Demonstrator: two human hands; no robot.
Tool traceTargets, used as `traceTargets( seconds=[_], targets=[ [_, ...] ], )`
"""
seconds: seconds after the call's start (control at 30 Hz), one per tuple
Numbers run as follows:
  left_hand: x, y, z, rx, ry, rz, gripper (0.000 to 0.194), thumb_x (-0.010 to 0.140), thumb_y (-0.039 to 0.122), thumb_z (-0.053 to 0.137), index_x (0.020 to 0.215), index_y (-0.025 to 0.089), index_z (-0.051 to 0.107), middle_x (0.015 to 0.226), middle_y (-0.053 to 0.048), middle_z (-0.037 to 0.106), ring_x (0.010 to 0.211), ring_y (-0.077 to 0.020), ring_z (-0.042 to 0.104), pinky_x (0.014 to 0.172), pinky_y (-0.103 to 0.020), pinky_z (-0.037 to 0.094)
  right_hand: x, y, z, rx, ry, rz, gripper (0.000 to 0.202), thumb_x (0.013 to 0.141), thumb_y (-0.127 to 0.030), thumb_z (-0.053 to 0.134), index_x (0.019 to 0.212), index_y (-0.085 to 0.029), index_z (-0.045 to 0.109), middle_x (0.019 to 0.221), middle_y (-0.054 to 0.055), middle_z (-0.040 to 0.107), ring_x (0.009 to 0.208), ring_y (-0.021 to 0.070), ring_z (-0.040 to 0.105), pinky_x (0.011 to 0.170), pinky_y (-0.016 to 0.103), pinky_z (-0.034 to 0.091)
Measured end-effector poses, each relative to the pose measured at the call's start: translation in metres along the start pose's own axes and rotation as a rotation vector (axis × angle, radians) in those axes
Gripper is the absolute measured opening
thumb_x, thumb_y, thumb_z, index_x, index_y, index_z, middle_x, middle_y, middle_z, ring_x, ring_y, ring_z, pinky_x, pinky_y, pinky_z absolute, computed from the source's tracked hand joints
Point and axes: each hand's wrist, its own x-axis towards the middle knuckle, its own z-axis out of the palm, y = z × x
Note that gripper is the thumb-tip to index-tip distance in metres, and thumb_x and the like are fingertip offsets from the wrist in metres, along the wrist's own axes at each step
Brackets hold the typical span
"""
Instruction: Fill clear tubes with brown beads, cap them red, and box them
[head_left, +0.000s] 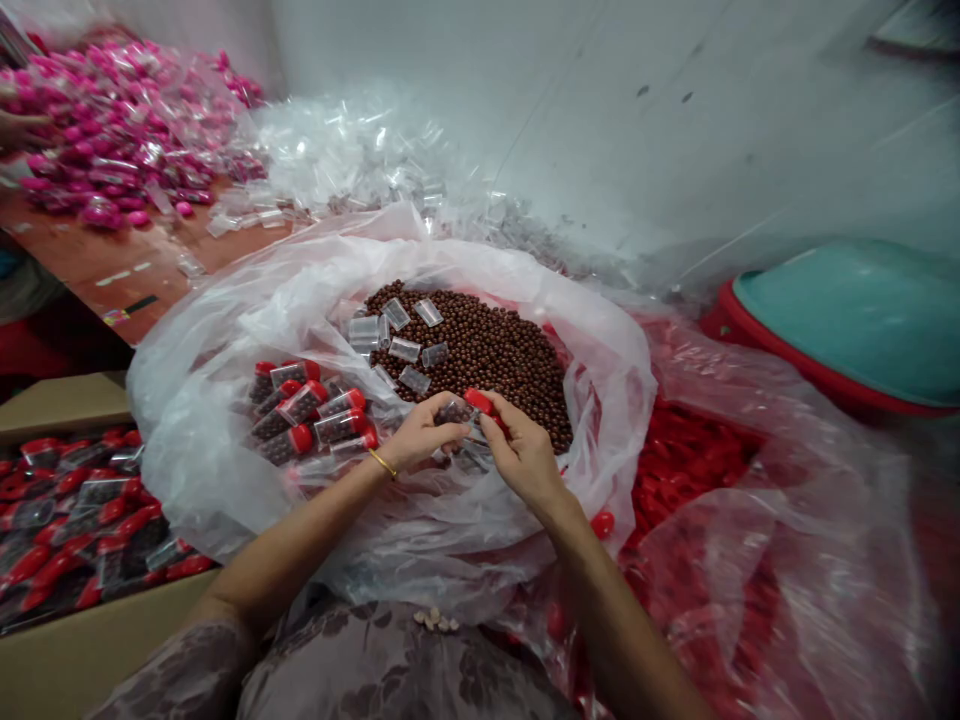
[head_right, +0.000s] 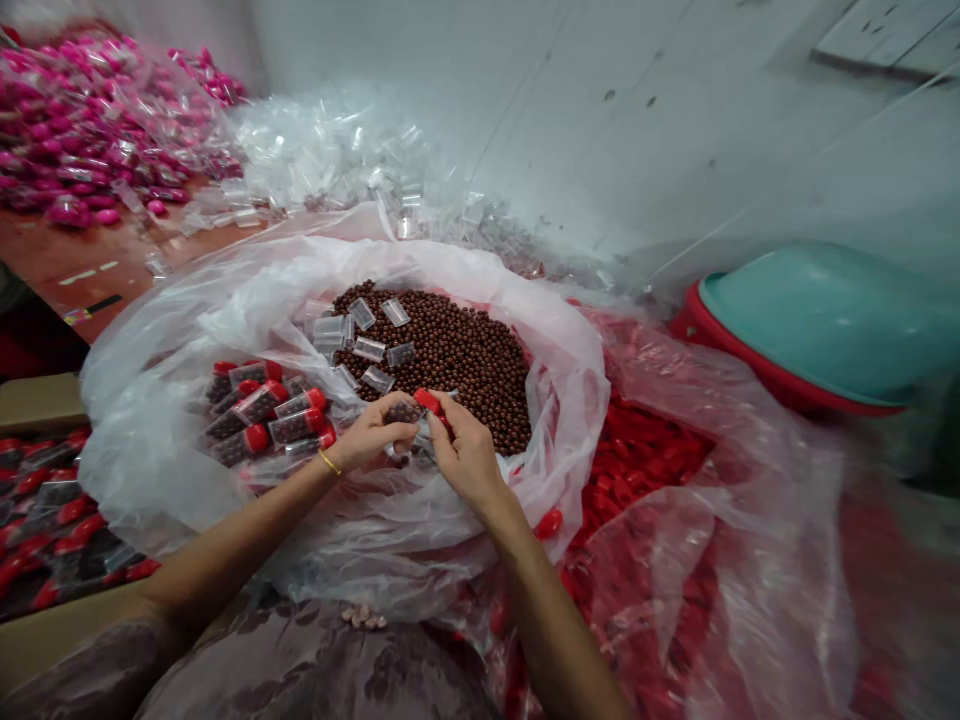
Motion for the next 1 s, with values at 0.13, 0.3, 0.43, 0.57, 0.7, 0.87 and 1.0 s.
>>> traceTargets(
  seconds=[0.13,0.3,0.43,0.57,0.7,0.87,1.0],
  targets=[
    [-0.003,-0.003,0.0,-0.084,-0.006,-0.02,0.038,0.068,0.036,0.066,0.096,0.016,0.05,0.053,0.006,0.05,0.042,-0.0071,0.044,0.042,-0.019,0.035,-0.002,-0.001,0.002,0.384,-0.043,0.286,0.038,0.084,-0.046,0.049,0.108,-0.019,0.06,0.063,-0.001,0.059,0.051,0.0107,0.052,0.051,0.023,0.046],
    [-0.008,-0.005,0.003,-0.052,-0.03,-0.02,0.047,0.068,0.036,0.069,0.105,0.013,0.052,0.058,0.004,0.053,0.045,-0.0068,0.045,0.044,-0.019,0.035,-0.008,0.001,0.007,0.55,-0.095,0.442,0.048,0.08,-0.053,0.05,0.111,-0.018,0.06,0.05,-0.005,0.049,0.034,0.0078,0.038,0.036,0.022,0.036],
    [-0.01,-0.007,0.006,-0.032,0.006,-0.016,0.045,0.067,0.038,0.07,0.101,0.013,0.054,0.059,0.004,0.051,0.045,-0.006,0.044,0.042,-0.019,0.035,-0.016,-0.001,0.01,0.255,0.055,0.301,0.038,0.086,-0.045,0.045,0.113,-0.023,0.061,0.065,0.0,0.062,0.046,0.012,0.052,0.045,0.025,0.045],
    [-0.009,-0.01,0.006,-0.125,-0.018,-0.03,0.045,0.063,0.037,0.072,0.096,0.014,0.053,0.057,0.005,0.051,0.045,-0.0058,0.045,0.043,-0.018,0.035,-0.021,-0.003,0.011,0.052,0.124,0.08,0.035,0.085,-0.038,0.048,0.114,-0.022,0.061,0.105,0.007,0.067,0.095,0.0205,0.063,0.085,0.034,0.051],
    [-0.008,-0.008,0.007,-0.084,-0.03,-0.055,0.04,0.061,0.031,0.073,0.088,0.013,0.052,0.058,0.006,0.05,0.044,-0.004,0.043,0.043,-0.017,0.035,-0.02,-0.004,0.007,0.039,0.111,0.046,0.035,0.09,-0.033,0.042,0.118,-0.022,0.059,0.111,0.007,0.066,0.101,0.019,0.062,0.09,0.035,0.05],
    [-0.009,-0.006,0.011,0.009,-0.073,0.005,0.03,0.062,0.029,0.07,0.078,0.012,0.051,0.058,0.006,0.048,0.048,-0.0026,0.041,0.047,-0.016,0.035,-0.016,-0.005,0.002,0.029,0.078,-0.123,0.03,0.089,-0.026,0.047,0.114,-0.021,0.063,0.11,0.006,0.067,0.1,0.0166,0.063,0.089,0.03,0.051],
    [-0.011,-0.007,0.01,0.078,-0.107,-0.019,0.024,0.068,0.03,0.062,0.079,0.013,0.049,0.057,0.006,0.047,0.046,-0.0038,0.042,0.044,-0.016,0.034,-0.02,-0.002,0.005,0.005,0.121,-0.163,0.03,0.089,-0.023,0.048,0.115,-0.021,0.063,0.108,0.006,0.068,0.098,0.0156,0.064,0.086,0.028,0.052]
  ],
)
